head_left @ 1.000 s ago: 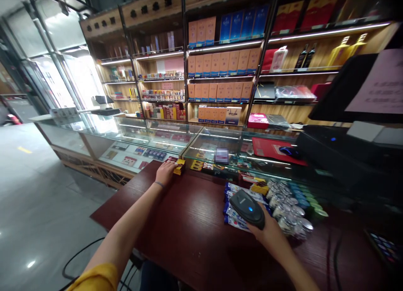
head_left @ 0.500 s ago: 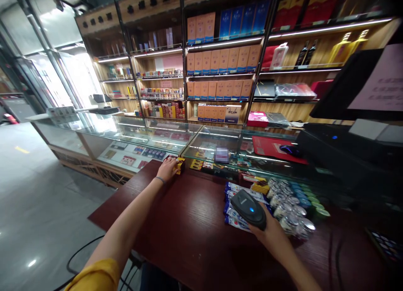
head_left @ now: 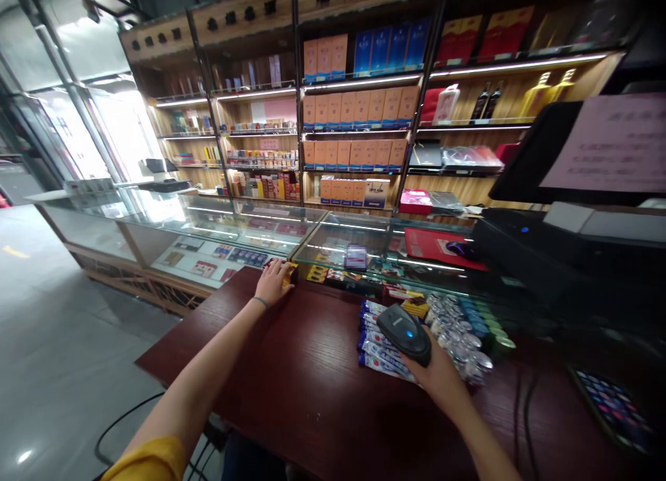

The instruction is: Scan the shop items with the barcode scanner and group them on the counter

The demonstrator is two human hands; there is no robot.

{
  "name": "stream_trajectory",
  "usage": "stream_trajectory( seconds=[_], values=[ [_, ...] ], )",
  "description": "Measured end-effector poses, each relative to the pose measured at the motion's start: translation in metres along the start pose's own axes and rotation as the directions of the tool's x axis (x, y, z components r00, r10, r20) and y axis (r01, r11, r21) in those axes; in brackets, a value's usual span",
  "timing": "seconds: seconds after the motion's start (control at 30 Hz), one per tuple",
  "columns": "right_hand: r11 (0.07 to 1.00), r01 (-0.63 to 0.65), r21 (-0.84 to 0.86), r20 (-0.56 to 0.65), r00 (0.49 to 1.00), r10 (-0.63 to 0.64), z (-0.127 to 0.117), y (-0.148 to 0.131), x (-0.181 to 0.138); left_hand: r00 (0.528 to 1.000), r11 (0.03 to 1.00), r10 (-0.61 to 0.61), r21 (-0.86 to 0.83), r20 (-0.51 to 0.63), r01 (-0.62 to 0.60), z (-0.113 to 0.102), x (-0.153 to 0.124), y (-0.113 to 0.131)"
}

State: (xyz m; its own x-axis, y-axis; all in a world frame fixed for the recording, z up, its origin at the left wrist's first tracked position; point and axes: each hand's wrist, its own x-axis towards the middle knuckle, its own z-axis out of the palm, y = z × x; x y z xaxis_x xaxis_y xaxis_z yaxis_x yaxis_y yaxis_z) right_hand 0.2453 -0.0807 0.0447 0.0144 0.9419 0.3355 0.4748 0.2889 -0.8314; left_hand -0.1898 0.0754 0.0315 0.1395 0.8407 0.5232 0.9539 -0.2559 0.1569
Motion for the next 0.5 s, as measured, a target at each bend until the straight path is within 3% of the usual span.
stream_trajectory(
  seconds=[0.13,0.3,0.5],
  values=[
    [0.995,-0.033,0.093,-0.063,0.997,0.039,-0.019,-0.001,0.004,0.995,0.999,0.038,-0.023,-0.092,-0.041,0.007,0.0,0.033],
    [0.983,-0.085,0.16,-0.164,0.98,0.112,-0.046,-0.009,0.007,0.967,0.976,0.119,-0.151,-0.224,-0.155,0.018,0.006,0.099],
    [0.961,-0.139,0.241,-0.227,0.954,0.195,-0.072,0.001,0.011,0.943,0.92,0.242,-0.256,-0.228,-0.298,0.038,0.014,0.186]
  ],
)
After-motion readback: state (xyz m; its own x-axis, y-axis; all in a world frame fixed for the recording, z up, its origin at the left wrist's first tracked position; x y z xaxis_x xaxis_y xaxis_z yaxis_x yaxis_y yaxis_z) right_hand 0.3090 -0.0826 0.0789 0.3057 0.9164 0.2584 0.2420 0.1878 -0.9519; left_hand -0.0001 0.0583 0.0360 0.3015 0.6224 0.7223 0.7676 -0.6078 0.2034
